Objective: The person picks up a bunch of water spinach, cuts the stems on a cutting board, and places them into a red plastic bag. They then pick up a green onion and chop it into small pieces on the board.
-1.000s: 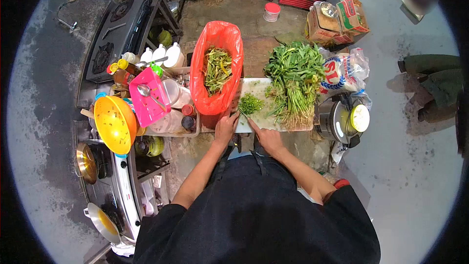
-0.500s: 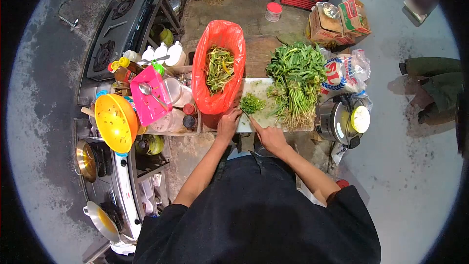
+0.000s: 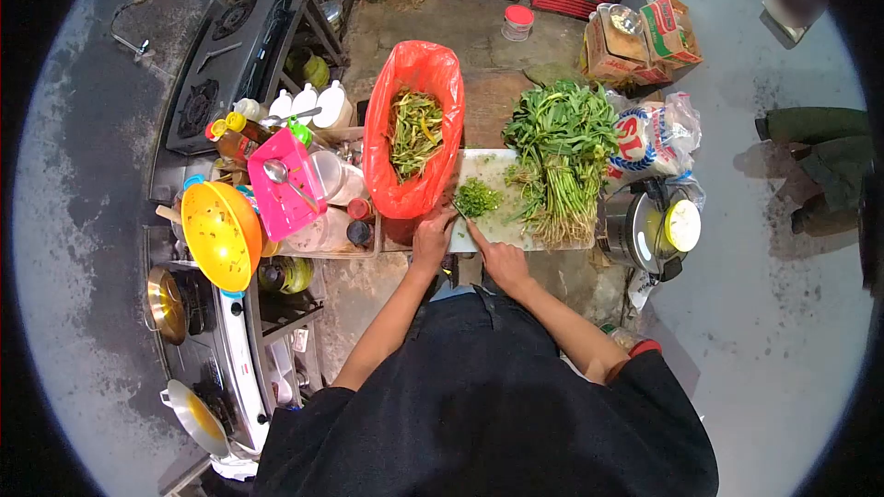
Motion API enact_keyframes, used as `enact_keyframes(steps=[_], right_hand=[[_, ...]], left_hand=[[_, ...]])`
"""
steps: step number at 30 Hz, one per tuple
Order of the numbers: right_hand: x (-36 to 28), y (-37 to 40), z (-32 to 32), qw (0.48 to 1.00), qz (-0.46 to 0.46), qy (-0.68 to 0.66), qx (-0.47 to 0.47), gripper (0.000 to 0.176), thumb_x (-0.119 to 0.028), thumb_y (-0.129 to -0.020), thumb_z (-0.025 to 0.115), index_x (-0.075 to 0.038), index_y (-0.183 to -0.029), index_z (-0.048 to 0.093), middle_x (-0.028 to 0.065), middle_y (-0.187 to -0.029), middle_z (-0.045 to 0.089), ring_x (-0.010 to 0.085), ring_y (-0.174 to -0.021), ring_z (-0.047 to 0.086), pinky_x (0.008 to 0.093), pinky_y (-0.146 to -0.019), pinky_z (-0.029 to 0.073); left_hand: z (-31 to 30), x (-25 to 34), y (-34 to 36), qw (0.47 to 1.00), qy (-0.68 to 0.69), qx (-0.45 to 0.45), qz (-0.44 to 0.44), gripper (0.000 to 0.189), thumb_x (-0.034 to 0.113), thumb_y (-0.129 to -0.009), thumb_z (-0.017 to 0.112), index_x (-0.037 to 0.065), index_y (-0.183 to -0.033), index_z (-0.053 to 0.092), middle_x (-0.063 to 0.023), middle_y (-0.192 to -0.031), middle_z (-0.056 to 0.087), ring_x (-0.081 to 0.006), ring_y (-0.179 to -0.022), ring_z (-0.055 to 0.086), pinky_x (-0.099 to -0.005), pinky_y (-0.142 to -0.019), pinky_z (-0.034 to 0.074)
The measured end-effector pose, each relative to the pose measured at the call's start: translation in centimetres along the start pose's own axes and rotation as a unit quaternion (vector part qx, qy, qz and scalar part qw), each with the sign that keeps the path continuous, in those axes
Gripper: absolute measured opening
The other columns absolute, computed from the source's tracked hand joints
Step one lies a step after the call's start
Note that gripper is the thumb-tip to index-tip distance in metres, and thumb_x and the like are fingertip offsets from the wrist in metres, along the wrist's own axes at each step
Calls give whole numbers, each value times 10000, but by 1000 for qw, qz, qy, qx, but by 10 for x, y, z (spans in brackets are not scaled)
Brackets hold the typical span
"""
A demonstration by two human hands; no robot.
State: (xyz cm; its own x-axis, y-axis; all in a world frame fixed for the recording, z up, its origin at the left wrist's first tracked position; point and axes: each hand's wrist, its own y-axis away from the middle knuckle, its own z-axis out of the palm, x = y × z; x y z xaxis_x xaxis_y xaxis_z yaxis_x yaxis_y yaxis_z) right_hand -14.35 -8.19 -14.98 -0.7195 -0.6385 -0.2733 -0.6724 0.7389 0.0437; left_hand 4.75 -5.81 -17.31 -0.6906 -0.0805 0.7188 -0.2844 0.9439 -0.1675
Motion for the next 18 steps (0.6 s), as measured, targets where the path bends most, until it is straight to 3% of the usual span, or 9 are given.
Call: enact_keyframes(steps=[4, 6, 9, 12, 18], right_hand=[[4, 13, -4, 1000, 4, 6, -26, 815, -122, -879, 577, -273, -1598, 224, 159, -643, 672, 343, -546, 669, 461, -502, 538], [8, 19, -6, 1000, 3, 8, -25, 739, -219, -943, 572, -301, -1591, 228, 161, -638, 659, 345, -548, 658, 480, -512, 531], [14, 15, -9, 1000, -11, 13, -15, 788, -166, -910, 567, -262, -1602, 201, 140, -663, 684, 333, -549, 669, 460, -489, 527], [13, 9, -19, 999, 0, -8, -42, 751, -180, -929, 548, -256, -1597, 214, 152, -665, 682, 344, -552, 666, 479, -506, 528], [7, 3, -41, 997, -16, -40, -64, 704, -202, -944, 536, -252, -1586, 252, 183, -666, 672, 370, -562, 661, 500, -533, 529]], left_hand=[[-2, 1, 0, 999, -13, -8, -31, 173, 122, -874, 715, 72, -1040, 723, -181, -873, 716, -364, -780, 701, -446, -681, 541], [-1, -3, 0, 1000, 0, 8, 21, 194, 185, -913, 680, 108, -1087, 715, -212, -825, 694, -379, -772, 693, -486, -656, 540], [-1, -6, 3, 998, -52, -27, -17, 189, 216, -929, 666, 102, -1072, 716, -225, -809, 687, -385, -769, 691, -491, -652, 540], [2, -9, 2, 998, -54, 1, 15, 174, 212, -916, 691, 80, -1023, 729, -212, -757, 684, -380, -716, 688, -469, -643, 531], [4, -8, 1, 999, -39, -8, -7, 149, 186, -910, 692, 98, -1024, 733, -208, -780, 689, -382, -727, 689, -473, -640, 532]])
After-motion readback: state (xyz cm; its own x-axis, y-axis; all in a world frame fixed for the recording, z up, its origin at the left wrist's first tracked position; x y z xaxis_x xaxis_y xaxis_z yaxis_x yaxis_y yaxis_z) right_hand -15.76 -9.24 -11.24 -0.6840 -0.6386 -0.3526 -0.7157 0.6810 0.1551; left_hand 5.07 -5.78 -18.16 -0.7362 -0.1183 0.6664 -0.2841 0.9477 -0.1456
